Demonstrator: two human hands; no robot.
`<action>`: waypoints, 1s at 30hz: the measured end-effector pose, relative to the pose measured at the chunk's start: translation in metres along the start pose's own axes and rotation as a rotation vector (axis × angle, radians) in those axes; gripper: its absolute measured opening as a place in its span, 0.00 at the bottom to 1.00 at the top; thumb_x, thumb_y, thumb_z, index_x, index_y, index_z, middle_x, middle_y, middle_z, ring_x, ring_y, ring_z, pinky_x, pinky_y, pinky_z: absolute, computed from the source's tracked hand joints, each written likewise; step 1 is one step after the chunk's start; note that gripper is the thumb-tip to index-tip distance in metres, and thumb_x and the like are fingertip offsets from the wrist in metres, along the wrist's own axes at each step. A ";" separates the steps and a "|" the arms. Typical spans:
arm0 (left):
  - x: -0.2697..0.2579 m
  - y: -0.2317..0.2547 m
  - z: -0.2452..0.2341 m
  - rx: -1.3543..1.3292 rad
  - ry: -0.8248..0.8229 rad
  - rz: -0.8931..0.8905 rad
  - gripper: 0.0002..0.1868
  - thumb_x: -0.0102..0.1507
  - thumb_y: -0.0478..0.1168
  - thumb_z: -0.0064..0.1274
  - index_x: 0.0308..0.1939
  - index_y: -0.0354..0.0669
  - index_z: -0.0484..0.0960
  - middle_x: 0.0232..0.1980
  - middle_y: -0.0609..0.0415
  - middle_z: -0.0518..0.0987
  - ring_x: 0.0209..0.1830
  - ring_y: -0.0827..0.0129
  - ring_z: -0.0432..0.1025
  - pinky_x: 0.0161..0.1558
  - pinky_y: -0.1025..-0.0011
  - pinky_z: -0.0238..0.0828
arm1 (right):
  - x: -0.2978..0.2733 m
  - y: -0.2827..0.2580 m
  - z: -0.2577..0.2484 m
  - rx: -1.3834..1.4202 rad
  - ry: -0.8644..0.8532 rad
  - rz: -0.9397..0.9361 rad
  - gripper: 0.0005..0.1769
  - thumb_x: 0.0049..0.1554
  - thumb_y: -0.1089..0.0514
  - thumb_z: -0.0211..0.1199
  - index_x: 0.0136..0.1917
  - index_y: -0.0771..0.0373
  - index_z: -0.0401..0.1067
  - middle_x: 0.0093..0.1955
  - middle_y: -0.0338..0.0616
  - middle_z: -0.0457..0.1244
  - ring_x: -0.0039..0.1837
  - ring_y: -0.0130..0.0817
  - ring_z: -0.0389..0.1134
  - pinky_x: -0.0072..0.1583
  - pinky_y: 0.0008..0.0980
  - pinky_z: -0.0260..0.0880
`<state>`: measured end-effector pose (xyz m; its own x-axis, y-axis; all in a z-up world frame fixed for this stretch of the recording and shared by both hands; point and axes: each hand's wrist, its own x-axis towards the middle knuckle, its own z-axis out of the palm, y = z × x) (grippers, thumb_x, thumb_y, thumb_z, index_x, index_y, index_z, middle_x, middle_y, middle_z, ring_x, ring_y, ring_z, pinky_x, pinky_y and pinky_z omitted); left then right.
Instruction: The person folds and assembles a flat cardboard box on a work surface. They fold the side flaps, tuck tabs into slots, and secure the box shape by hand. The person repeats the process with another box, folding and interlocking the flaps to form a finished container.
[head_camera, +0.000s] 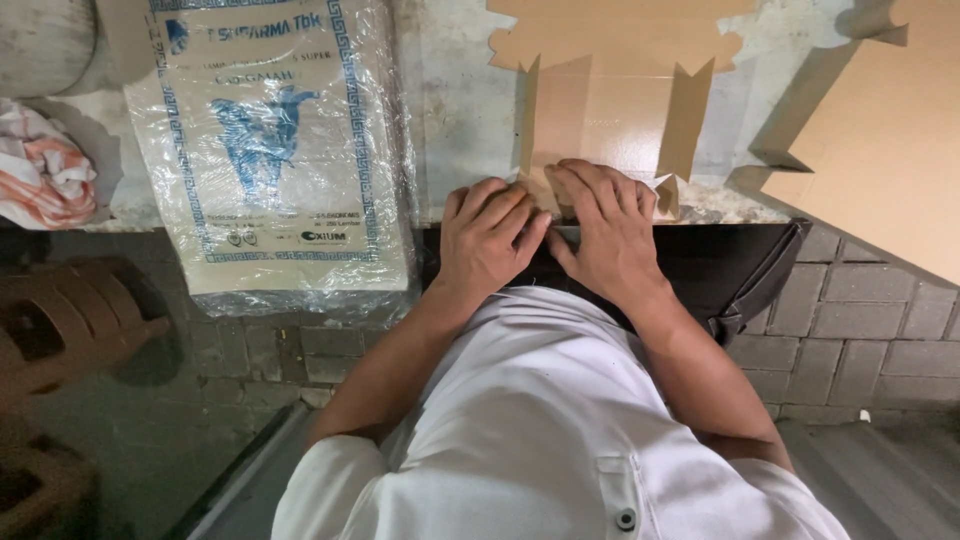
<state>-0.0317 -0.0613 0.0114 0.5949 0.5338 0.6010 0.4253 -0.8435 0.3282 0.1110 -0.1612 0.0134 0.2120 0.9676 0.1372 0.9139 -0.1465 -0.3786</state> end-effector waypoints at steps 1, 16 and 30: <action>-0.002 -0.001 -0.002 -0.001 -0.001 -0.002 0.06 0.61 0.47 0.58 0.35 0.52 0.85 0.40 0.62 0.81 0.43 0.69 0.74 0.42 0.70 0.65 | 0.001 0.000 -0.003 0.000 -0.003 0.000 0.44 0.46 0.49 0.71 0.74 0.50 0.60 0.70 0.38 0.54 0.66 0.43 0.54 0.62 0.46 0.52; -0.004 -0.016 -0.005 0.054 -0.086 0.082 0.20 0.69 0.52 0.45 0.62 0.55 0.78 0.43 0.60 0.85 0.56 0.68 0.73 0.47 0.67 0.63 | 0.004 -0.003 -0.008 0.035 -0.013 -0.034 0.33 0.50 0.50 0.70 0.68 0.49 0.68 0.71 0.39 0.53 0.70 0.45 0.51 0.61 0.46 0.51; -0.014 -0.028 -0.031 -0.041 0.039 0.080 0.20 0.63 0.55 0.56 0.49 0.46 0.82 0.39 0.56 0.81 0.42 0.61 0.74 0.42 0.63 0.63 | -0.040 0.019 -0.030 0.544 0.432 -0.103 0.16 0.50 0.60 0.71 0.51 0.67 0.76 0.54 0.55 0.66 0.54 0.51 0.69 0.57 0.47 0.72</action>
<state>-0.0736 -0.0469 0.0164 0.5986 0.4627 0.6540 0.3487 -0.8854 0.3072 0.1306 -0.2090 0.0280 0.3550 0.7863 0.5056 0.6579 0.1741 -0.7327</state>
